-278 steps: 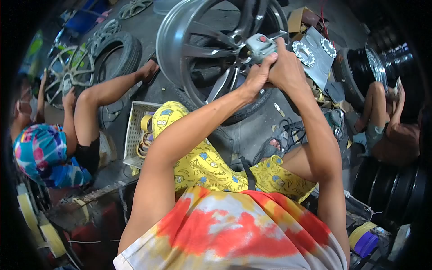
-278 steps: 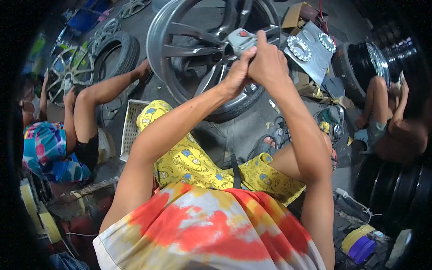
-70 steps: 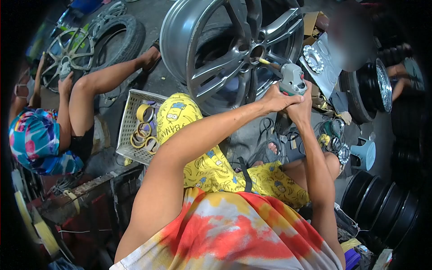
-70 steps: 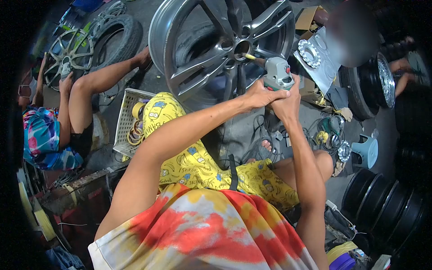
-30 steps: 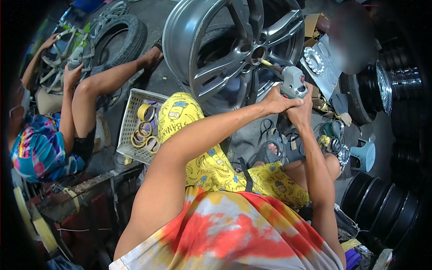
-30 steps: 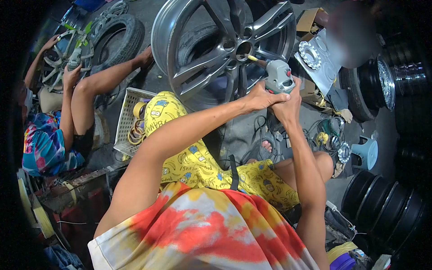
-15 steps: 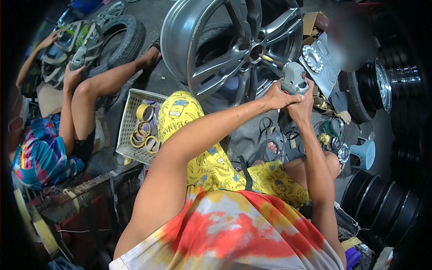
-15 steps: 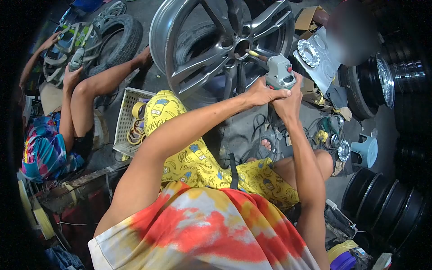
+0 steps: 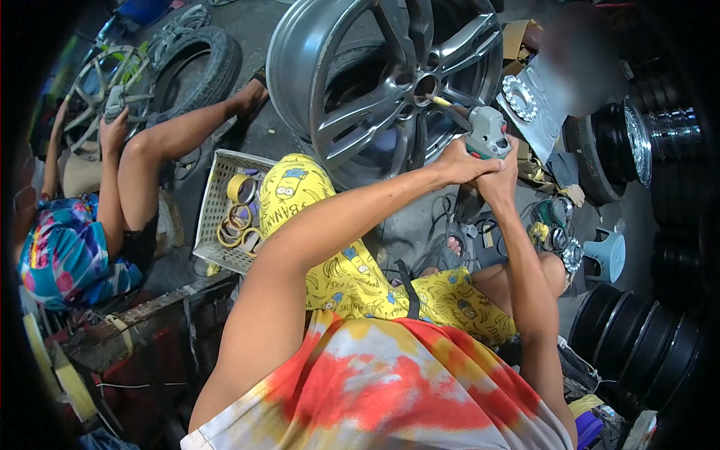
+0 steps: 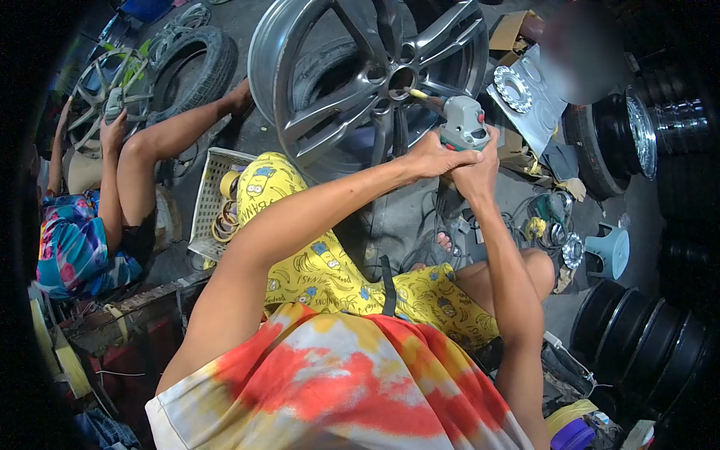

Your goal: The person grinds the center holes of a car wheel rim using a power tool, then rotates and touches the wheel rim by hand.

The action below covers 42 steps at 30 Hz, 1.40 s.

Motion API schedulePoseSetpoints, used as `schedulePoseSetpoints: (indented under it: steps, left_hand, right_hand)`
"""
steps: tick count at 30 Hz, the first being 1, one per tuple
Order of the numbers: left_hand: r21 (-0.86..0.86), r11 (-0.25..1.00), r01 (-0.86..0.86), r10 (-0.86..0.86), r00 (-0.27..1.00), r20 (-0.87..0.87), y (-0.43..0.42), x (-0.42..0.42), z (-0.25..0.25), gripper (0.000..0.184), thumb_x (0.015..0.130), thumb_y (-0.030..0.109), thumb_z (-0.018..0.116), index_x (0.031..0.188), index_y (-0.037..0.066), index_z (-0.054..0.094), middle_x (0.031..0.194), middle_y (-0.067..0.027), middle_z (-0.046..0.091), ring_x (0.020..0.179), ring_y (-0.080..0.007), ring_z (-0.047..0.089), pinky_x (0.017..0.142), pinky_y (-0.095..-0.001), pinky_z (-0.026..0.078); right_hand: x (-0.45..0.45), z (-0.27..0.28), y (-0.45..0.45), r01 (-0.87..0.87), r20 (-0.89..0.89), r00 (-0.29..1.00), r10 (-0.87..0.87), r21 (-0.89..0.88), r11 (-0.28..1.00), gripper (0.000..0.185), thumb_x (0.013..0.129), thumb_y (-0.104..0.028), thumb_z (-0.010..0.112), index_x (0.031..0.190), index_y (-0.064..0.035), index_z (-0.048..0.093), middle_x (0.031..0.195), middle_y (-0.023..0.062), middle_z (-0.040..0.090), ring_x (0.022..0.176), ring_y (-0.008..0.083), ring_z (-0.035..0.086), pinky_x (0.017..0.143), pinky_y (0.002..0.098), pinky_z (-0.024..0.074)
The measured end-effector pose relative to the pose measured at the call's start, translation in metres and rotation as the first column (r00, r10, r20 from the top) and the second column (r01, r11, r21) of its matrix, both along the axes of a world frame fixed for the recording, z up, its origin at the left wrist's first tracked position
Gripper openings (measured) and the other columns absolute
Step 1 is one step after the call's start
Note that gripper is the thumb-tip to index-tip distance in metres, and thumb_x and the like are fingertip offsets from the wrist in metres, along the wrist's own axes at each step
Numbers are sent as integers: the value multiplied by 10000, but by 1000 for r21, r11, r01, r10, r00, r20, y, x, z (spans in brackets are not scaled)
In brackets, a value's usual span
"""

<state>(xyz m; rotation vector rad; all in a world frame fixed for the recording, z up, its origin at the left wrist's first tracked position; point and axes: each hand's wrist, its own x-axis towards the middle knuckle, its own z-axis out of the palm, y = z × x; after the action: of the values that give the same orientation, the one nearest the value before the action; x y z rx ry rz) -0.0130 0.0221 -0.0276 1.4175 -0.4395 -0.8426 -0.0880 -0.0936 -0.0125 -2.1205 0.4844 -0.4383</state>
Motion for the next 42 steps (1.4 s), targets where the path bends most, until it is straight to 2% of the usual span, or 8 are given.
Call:
schedulePoseSetpoints:
  steps: [9,12,17,23,26,32,34,42]
  left_hand:
    - [115,993,-3,-3,998,56,7,-4,12,713,770,424,870,1306,18,633,1220,-130,705,1132,-194,660,1015,-335,495]
    - [6,1000,-27,27,1000,3,1,-4,2,679,783,384,875,1306,22,636,1230,-117,702,1133,-180,658,1011,-327,496]
    - [-75,994,-74,75,997,9,4,-11,4,681,784,394,869,1302,16,639,1226,-123,703,1128,-188,663,1005,-327,499]
    - [330,944,-3,-28,996,88,12,-9,34,710,781,438,845,1307,10,636,1211,-141,709,1116,-214,673,997,-335,500]
    - [304,953,-7,-41,988,149,6,-7,17,695,787,412,853,1305,4,634,1215,-140,706,1117,-203,669,998,-331,500]
    - [-184,981,-66,46,993,-109,1,0,2,699,829,407,850,1333,-9,601,1264,-109,673,1170,-185,627,1044,-336,471]
    - [-211,975,-71,45,991,-127,4,4,0,703,839,410,838,1343,-11,587,1268,-110,665,1183,-183,617,1052,-338,464]
    - [-119,992,-50,16,961,-274,14,17,14,688,859,429,799,1356,10,571,1264,-96,651,1172,-177,610,1039,-339,460]
  right_hand:
    - [-1,-31,-11,-69,58,996,62,133,989,725,693,-147,858,1279,-24,448,1070,188,681,993,298,686,905,395,521]
    - [-2,-11,-4,1,49,999,2,-65,998,701,707,-141,848,1269,-23,447,1066,176,683,995,266,680,901,388,521]
    - [-5,-18,-6,-46,8,999,46,49,998,676,724,-114,834,1269,-20,444,1069,166,677,1000,250,672,903,377,520]
    - [-6,-31,-7,-81,50,996,71,233,969,656,736,-112,830,1259,-20,445,1042,169,678,985,242,674,879,373,526]
    - [-5,-31,-10,-48,42,998,43,115,992,651,739,-115,827,1258,-23,447,1039,177,683,984,257,684,874,376,529]
    - [10,20,6,-46,94,994,58,-117,992,632,748,-129,817,1256,-29,456,1008,251,705,990,411,718,840,443,546]
    - [16,32,12,-44,79,995,64,-236,971,611,759,-131,800,1255,-28,458,970,295,702,976,507,685,807,508,543]
    - [33,35,12,-117,12,992,122,-199,973,619,754,-131,798,1251,-9,449,941,308,705,934,505,697,785,509,548]
